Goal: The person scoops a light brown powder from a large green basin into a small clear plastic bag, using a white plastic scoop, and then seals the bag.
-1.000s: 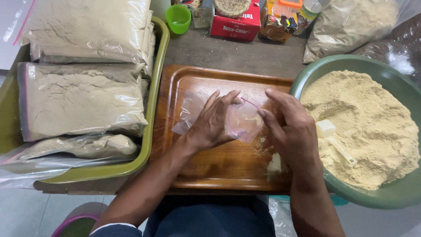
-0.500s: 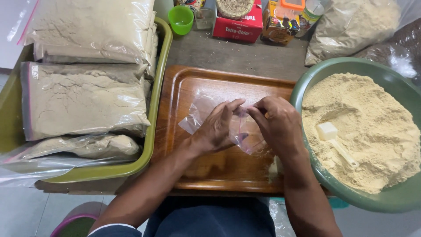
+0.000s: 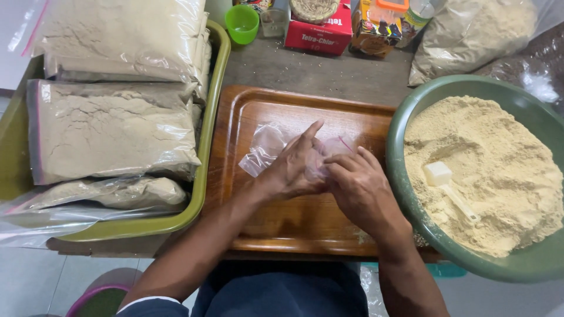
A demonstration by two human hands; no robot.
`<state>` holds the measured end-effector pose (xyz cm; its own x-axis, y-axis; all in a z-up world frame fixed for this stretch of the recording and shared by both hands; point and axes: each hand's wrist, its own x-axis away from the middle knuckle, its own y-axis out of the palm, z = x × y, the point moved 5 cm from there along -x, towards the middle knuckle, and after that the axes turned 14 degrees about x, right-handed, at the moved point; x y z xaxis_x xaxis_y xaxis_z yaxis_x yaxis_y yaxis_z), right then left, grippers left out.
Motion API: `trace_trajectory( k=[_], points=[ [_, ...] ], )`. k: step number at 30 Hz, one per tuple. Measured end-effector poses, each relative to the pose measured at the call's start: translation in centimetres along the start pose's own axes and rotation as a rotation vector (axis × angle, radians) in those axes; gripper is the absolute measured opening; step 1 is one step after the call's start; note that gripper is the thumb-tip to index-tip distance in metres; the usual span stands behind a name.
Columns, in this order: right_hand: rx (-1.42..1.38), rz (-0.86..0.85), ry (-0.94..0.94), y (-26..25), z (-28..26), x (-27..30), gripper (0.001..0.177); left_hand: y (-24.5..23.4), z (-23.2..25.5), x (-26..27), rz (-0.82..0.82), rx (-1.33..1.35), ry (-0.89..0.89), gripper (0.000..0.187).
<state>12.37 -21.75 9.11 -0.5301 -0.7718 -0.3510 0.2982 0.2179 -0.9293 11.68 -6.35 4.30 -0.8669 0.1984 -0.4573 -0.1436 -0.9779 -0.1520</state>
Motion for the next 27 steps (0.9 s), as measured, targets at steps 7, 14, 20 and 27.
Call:
trace_trajectory(
  k=[7,14,20,27],
  points=[
    [-0.068,-0.097,-0.061,-2.1,0.2,-0.4,0.005,-1.1,3.8,-2.2,-0.356,0.122,-0.443,0.145],
    [0.033,-0.049,-0.1,-2.9,0.0,-0.8,0.005,1.3,-6.0,-1.4,-0.293,0.071,-0.294,0.112],
    [-0.136,0.18,0.319,-6.4,1.4,-0.8,0.029,-0.1,-0.7,-2.8,0.031,0.086,-0.113,0.099],
    [-0.558,0.097,0.62,-2.4,3.5,-0.9,0.04,-0.1,-2.6,-2.8,0.097,0.013,-0.031,0.11]
  ],
)
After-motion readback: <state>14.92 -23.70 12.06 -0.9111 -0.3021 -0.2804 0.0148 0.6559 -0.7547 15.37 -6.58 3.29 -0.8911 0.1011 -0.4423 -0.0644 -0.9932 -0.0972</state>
